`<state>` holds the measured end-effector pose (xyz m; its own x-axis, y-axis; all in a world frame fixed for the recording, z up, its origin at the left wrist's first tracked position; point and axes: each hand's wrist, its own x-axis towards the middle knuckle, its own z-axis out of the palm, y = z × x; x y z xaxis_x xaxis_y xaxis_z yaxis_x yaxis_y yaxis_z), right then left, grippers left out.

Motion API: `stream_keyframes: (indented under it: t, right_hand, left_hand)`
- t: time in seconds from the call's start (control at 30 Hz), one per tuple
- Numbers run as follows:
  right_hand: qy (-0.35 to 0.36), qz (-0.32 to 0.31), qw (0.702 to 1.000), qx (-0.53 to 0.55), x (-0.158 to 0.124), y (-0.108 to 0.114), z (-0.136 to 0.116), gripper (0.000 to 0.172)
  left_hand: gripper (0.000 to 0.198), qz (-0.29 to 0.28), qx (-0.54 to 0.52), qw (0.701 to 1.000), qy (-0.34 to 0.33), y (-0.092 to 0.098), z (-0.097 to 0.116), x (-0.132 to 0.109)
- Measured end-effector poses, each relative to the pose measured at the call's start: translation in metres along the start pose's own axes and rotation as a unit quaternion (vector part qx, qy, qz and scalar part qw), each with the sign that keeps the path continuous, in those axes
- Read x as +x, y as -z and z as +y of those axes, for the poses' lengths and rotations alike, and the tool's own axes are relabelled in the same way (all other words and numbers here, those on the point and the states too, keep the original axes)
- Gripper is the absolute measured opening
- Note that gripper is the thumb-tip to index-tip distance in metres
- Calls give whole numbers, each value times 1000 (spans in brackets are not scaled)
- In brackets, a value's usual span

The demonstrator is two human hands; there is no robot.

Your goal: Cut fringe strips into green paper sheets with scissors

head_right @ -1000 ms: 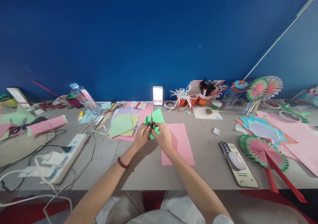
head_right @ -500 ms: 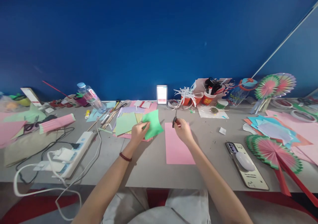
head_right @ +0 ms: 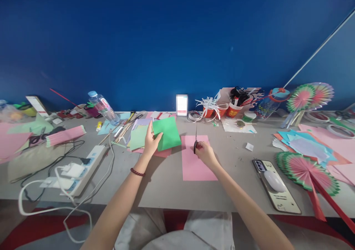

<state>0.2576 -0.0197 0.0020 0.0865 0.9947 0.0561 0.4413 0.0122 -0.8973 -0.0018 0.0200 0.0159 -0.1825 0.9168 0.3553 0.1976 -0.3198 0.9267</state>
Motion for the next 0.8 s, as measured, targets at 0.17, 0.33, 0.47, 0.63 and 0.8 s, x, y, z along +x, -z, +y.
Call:
stream_keyframes:
  t: [0.17,0.33,0.47,0.63,0.8]
  right_hand:
    - [-48,-44,994,93,4,-7,-32,30]
    - [-48,-30,980,191,2,-29,-54,37]
    - [-35,10,980,196,1,-44,-50,49]
    - [-30,50,978,200,6,-45,-38,56]
    - [-29,0,954,298,5,-41,-31,45]
  left_hand:
    - [56,28,-162,982,91,1,2,4]
    - [38,61,-189,971,131,0,6,3]
    - [37,48,-186,973,126,-3,11,-1]
    - [36,15,-193,974,119,-8,17,-5]
    - [39,1,-220,963,153,-12,21,-10]
